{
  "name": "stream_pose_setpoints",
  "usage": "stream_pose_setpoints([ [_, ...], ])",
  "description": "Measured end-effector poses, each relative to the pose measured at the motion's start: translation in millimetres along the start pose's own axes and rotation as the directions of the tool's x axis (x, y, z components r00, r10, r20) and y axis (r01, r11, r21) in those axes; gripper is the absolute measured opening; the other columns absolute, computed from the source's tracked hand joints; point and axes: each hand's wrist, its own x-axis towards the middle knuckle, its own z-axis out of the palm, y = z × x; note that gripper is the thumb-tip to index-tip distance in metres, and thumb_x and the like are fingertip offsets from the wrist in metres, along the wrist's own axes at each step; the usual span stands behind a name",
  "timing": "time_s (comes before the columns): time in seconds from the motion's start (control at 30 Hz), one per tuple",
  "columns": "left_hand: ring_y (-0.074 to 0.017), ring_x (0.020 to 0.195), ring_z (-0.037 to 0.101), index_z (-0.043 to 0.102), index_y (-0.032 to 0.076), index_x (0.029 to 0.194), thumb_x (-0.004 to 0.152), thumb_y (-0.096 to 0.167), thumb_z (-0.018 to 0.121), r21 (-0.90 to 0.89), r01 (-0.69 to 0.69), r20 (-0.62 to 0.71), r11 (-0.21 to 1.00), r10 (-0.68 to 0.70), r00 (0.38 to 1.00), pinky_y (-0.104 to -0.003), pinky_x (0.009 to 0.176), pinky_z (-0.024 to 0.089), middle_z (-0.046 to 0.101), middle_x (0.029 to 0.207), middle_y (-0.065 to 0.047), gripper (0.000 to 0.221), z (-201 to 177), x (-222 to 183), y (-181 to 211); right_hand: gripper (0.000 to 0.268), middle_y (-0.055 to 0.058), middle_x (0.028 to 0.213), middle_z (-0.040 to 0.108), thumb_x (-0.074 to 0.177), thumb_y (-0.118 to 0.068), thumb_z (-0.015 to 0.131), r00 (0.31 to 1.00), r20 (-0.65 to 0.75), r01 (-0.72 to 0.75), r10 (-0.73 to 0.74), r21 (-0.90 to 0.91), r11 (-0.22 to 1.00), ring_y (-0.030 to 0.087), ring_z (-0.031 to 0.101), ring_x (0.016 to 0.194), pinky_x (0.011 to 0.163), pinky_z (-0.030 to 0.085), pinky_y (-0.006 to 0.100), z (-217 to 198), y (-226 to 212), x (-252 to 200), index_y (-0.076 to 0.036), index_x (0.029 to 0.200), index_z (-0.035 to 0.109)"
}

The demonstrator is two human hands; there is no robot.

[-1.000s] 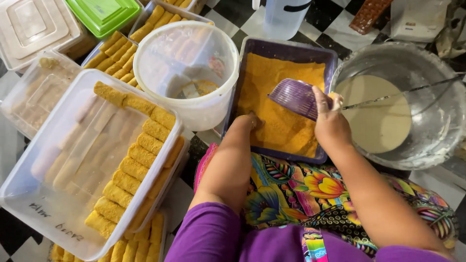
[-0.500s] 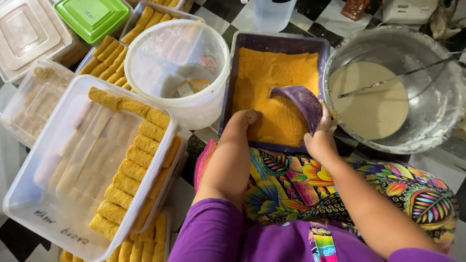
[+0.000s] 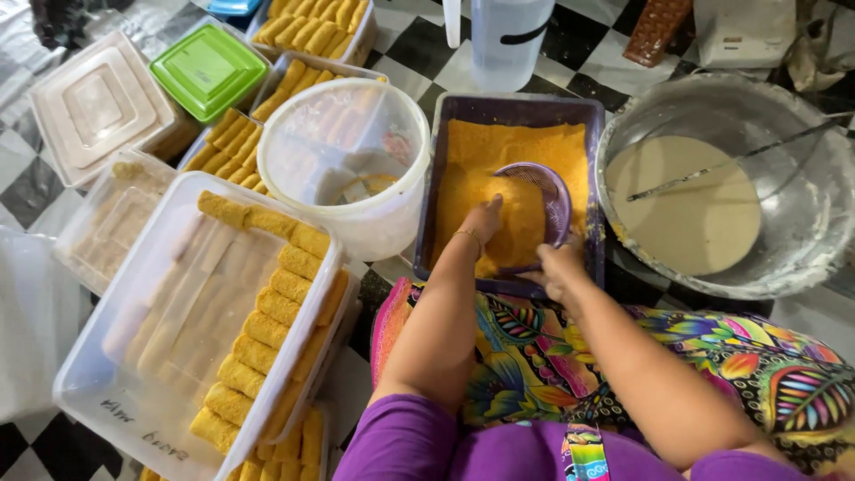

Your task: Breading food rolls by dipping them in batter and coating them with breadcrumbs before packing them into containers.

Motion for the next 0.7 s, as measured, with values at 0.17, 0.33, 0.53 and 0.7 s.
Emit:
stream_pose_setpoints([
  [0.17,-0.0413,0.123,0.061,0.037,0.015,0.143,0.092,0.052,0.051,0.483,0.161,-0.221,0.861,-0.058,0.974,-0.054,0.102,0.052,0.049,0.136,-0.013,0.065,-30,104,-85,0.073,0.023,0.131,0.038,0.085,-0.008,0.066,0.995,0.042,0.091,-0.085,-0.148,0.985,0.045,0.052,0.111,0.072,0.061,0.069,-26,17,55,-0.004,0.15,0.034],
  [0.33,-0.0382,0.134,0.057,0.056,-0.007,0.139,0.095,0.019,0.041,0.906,-0.394,0.422,0.155,-0.238,0.875,-0.045,0.112,0.046,0.059,0.143,-0.023,0.053,-9,68,-56,0.081,0.029,0.148,0.031,0.09,-0.005,0.056,0.983,0.112,0.171,-0.143,-0.309,0.936,0.048,0.051,0.124,0.083,0.06,0.064,-18,-10,16,-0.011,0.161,0.018],
  [0.53,-0.0378,0.109,0.052,0.052,-0.007,0.128,0.099,0.025,0.043,0.768,-0.3,0.561,0.565,-0.368,0.742,-0.047,0.09,0.043,0.055,0.129,-0.027,0.044,16,77,-42,0.084,0.031,0.152,0.037,0.091,-0.009,0.058,0.992,0.032,0.128,-0.126,-0.402,0.907,0.048,0.06,0.118,0.079,0.064,0.059,-23,-5,22,-0.014,0.164,0.015],
  [0.7,-0.0374,0.114,0.069,0.073,0.011,0.122,0.088,0.011,0.058,0.915,-0.389,0.384,0.106,0.066,0.921,-0.053,0.084,0.052,0.074,0.117,-0.015,0.037,39,150,-108,0.08,0.03,0.149,0.045,0.091,-0.02,0.061,0.988,0.019,0.136,-0.151,-0.552,0.822,0.041,0.056,0.129,0.088,0.06,0.058,-36,28,70,-0.007,0.161,0.024],
])
